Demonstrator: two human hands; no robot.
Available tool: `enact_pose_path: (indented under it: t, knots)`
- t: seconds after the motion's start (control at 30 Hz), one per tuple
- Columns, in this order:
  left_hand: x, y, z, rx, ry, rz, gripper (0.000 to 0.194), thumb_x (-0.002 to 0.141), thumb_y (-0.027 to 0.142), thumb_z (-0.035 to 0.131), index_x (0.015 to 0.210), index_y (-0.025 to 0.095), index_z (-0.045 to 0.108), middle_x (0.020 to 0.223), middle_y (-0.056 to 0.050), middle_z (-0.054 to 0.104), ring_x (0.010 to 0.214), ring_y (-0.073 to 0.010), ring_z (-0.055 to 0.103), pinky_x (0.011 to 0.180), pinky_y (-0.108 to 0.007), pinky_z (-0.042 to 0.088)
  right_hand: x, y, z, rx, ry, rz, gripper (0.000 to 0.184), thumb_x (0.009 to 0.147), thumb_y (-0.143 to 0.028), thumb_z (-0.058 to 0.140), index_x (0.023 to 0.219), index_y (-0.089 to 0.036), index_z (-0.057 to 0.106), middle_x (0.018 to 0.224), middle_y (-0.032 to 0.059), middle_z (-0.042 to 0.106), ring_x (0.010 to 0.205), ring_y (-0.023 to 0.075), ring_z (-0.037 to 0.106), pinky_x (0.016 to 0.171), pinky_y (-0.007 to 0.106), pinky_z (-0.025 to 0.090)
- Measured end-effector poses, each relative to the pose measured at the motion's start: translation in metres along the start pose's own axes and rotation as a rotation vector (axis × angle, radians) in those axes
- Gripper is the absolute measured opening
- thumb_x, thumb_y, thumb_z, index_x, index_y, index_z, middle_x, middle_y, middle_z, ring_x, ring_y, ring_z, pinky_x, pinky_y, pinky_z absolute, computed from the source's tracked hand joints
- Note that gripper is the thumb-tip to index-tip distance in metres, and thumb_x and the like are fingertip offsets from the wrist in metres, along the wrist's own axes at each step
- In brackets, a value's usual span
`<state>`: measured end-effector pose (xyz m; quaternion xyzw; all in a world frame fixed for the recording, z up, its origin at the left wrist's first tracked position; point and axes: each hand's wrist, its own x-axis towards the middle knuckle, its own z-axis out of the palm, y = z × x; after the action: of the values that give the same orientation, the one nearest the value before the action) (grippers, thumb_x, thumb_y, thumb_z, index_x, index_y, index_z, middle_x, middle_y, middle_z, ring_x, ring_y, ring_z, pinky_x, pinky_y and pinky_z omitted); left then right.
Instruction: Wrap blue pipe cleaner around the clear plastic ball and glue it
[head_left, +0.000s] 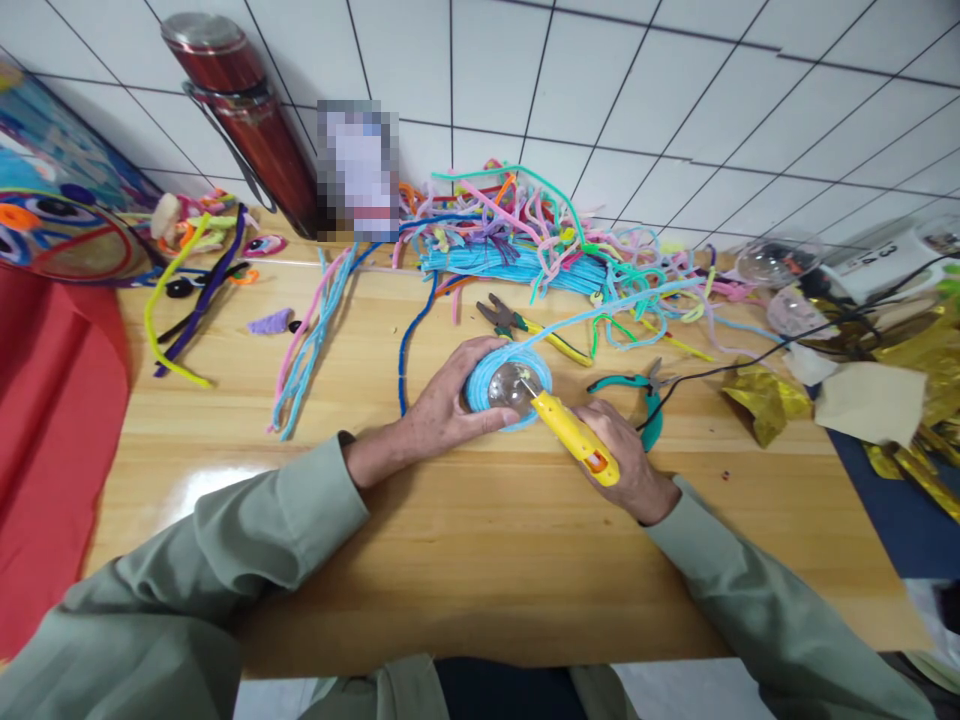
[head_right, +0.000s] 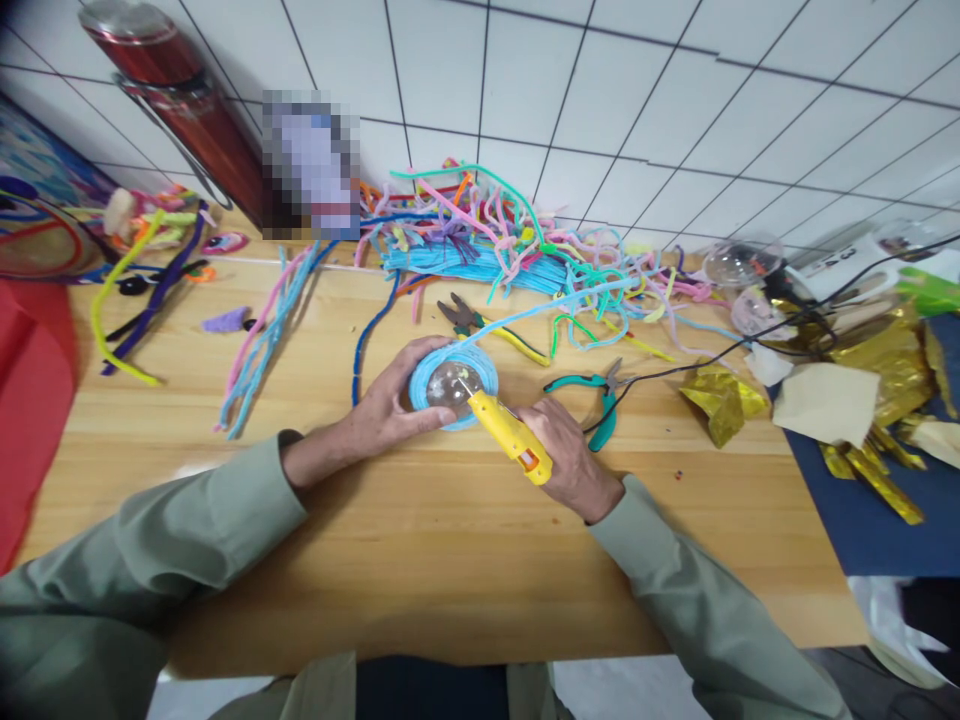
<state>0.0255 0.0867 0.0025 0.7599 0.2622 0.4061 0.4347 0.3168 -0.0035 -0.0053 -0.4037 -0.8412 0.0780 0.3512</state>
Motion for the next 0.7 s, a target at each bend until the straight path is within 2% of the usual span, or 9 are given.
enact_pose_path:
  t: [0.13,0.37,0.47,0.7]
  knots:
    - [0.0006,0.0002,0.0007,0.012,0.002,0.025,0.08,0.092,0.051,0.086,0.158,0.028,0.048,0.157,-0.016,0.055,0.146,-0.0365,0.058,0.127,-0.058,0.048,-0.002,0.0003,-0.0002,-0.011,-0.014,0.004,0.036,0.11,-0.03,0.05,0.146,-0.024,0.055,0.097,0.0074,0.067,0.085,0.0274,0.066,0.076,0.041,0.057]
    - [0.0014,0.0008,0.0016,0.031,0.013,0.063,0.079,0.091,0.05,0.086,0.158,0.029,0.049,0.154,-0.015,0.057,0.144,-0.0366,0.059,0.125,-0.059,0.05,0.0043,-0.0034,-0.0019,-0.05,-0.028,-0.081,0.038,0.115,-0.036,0.037,0.142,-0.017,0.056,0.095,0.0088,0.066,0.081,0.0258,0.061,0.076,0.041,0.053]
    - [0.002,0.0004,0.0017,0.045,0.012,0.081,0.08,0.092,0.05,0.086,0.159,0.029,0.048,0.154,-0.016,0.057,0.144,-0.0367,0.059,0.124,-0.059,0.051,0.0046,-0.0035,-0.002,-0.054,-0.048,-0.082,0.036,0.115,-0.035,0.039,0.143,-0.018,0.055,0.097,0.0086,0.067,0.081,0.0253,0.061,0.076,0.041,0.052]
    - [0.0018,-0.0001,0.0014,0.067,0.004,0.115,0.08,0.093,0.049,0.085,0.16,0.03,0.046,0.154,-0.016,0.057,0.145,-0.037,0.058,0.124,-0.06,0.05,0.0039,-0.0038,-0.0003,-0.033,-0.005,-0.053,0.033,0.113,-0.033,0.047,0.142,-0.021,0.057,0.092,0.0064,0.065,0.078,0.025,0.062,0.071,0.04,0.053]
